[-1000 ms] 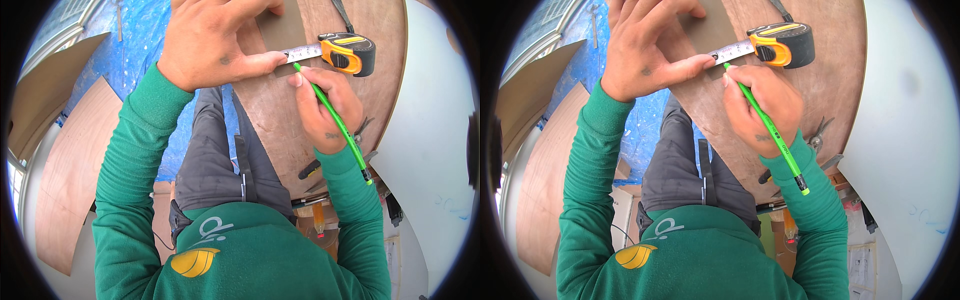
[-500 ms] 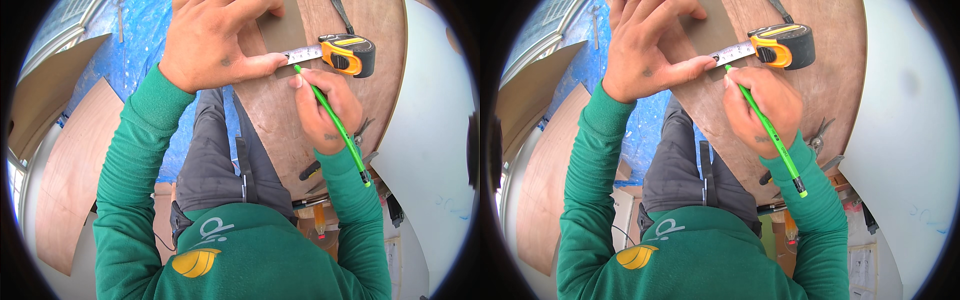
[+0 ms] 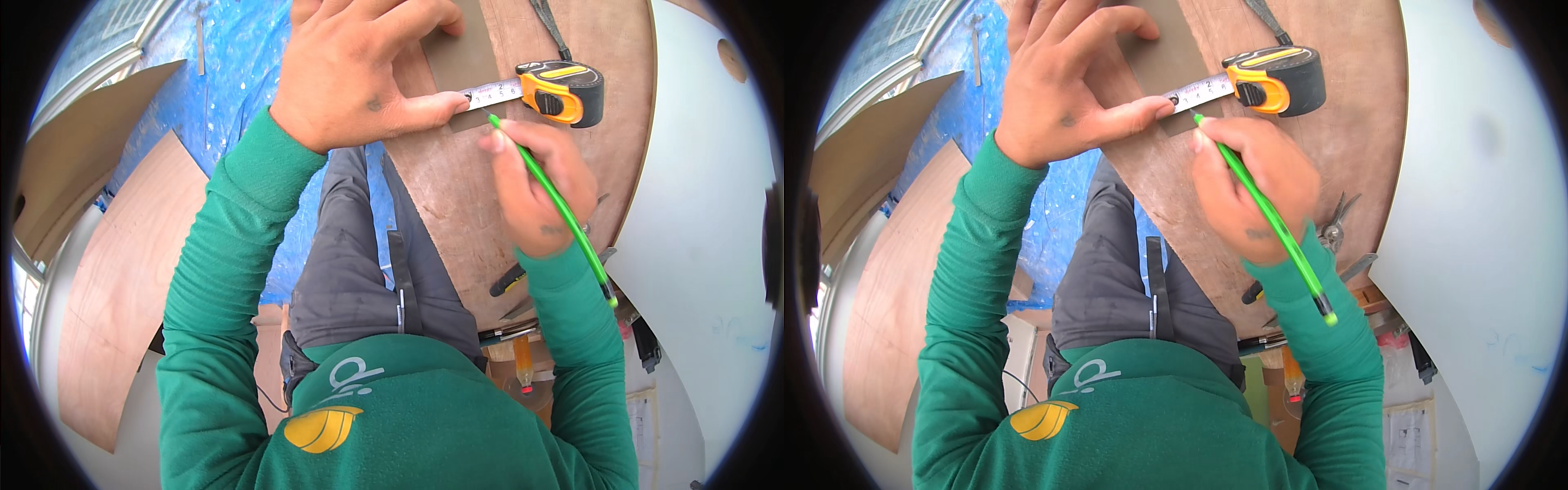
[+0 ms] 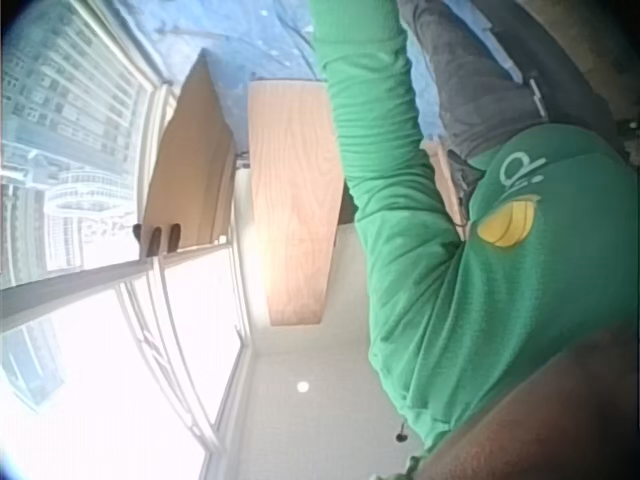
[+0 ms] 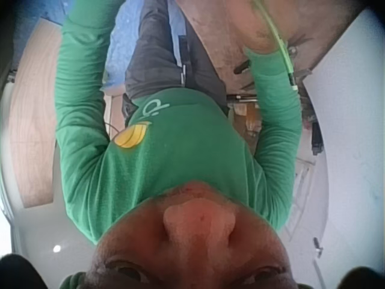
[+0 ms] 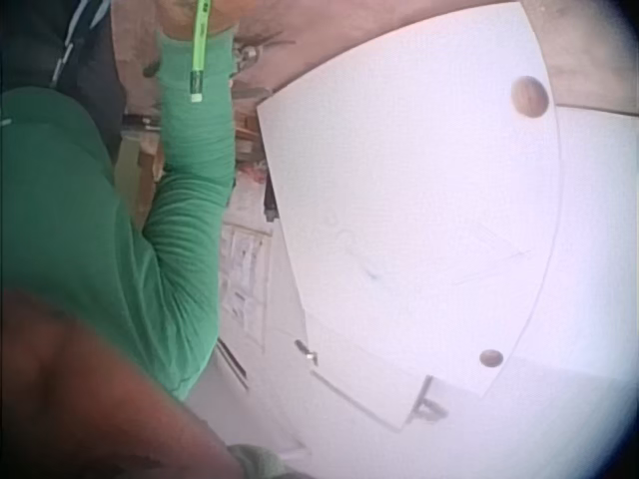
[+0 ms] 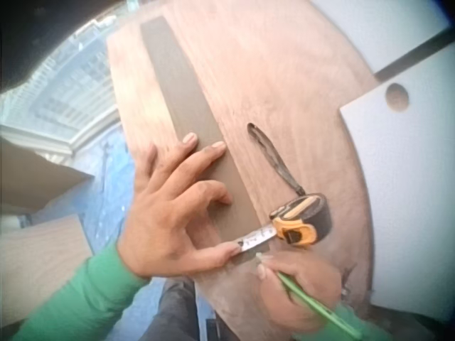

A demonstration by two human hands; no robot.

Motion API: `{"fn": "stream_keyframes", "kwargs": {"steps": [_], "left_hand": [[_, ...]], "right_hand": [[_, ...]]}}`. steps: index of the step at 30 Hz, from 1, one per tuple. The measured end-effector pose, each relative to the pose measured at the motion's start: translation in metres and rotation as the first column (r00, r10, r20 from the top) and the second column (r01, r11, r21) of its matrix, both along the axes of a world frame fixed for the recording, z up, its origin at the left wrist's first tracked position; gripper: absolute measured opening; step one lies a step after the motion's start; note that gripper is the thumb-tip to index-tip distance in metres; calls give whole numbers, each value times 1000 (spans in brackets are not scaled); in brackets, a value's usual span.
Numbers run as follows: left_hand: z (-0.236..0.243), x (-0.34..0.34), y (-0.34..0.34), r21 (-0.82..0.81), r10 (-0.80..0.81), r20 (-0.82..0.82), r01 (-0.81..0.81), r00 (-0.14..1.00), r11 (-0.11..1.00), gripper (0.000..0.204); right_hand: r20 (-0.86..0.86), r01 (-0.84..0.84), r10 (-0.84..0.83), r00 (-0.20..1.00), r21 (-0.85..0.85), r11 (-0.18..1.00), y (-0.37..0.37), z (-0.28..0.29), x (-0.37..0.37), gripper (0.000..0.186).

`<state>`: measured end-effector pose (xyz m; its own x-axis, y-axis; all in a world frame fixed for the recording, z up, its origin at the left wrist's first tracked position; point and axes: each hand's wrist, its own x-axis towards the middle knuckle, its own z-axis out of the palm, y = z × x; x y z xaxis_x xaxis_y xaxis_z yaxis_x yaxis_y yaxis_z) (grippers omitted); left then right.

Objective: The person measures and marks a curved wooden piece using a tape measure, pencil, and metal ruler. They repeatedly reposition the ruler and mark multiple points along the curve, then draw straight lines between marks on the wood.

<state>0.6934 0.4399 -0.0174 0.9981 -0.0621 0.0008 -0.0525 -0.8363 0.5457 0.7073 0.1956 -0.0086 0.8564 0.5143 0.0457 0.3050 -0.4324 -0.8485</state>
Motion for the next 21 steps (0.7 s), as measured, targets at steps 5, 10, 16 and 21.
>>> {"fn": "stream_keyframes", "kwargs": {"steps": [5,10,16,21], "left_hand": [[2,2,1,-31,6,-13,-7,1000,1000,53],[0,1,4,-7,-14,23,15,1000,1000,45],[-10,1,8,-124,-4,68,12,998,992,37],[-12,-1,9,-204,23,42,-14,999,979,43]], "right_hand": [[235,-60,71,969,-51,997,-24,51,41,26],[383,-136,218,898,-230,964,-19,36,78,40],[213,-174,204,956,-152,973,-5,31,85,53],[134,-224,246,960,-157,962,-4,33,95,50]]}}
